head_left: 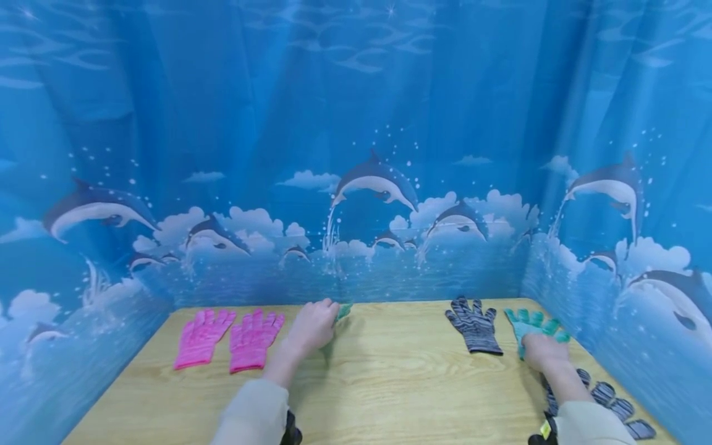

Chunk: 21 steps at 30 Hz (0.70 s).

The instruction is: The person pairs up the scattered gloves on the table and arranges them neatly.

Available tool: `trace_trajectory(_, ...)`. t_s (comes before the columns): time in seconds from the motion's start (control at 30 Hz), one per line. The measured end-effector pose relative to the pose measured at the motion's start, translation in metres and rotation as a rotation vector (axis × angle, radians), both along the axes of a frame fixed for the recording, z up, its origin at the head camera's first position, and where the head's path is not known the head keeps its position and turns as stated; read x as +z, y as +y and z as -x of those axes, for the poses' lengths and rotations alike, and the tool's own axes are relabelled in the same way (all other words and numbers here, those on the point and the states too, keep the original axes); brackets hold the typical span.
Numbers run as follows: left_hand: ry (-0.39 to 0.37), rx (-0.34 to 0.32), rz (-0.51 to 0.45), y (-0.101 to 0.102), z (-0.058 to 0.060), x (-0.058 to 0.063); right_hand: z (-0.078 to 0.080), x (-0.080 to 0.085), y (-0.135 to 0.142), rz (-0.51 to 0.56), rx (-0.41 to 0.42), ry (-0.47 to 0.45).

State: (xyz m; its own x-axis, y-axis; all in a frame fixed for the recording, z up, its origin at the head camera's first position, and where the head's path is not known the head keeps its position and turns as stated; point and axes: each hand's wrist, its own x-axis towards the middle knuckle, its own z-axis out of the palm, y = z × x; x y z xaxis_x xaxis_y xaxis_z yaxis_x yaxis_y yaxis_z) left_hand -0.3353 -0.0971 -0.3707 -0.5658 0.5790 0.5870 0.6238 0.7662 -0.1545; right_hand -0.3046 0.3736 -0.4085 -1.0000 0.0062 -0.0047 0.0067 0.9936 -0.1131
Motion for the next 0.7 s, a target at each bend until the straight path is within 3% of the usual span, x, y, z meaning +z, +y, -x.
trace_trajectory(0.43, -0.098, 0.077, 0.19, 0.011, -0.007, -0.016, -0.004, -0.006, -0.002, 0.019, 0.023, 0.071)
trace_trajectory(0.7, -0.288, 0.121, 0.246, 0.012, -0.012, -0.023, -0.001, -0.006, 0.003, -0.008, 0.048, 0.05)
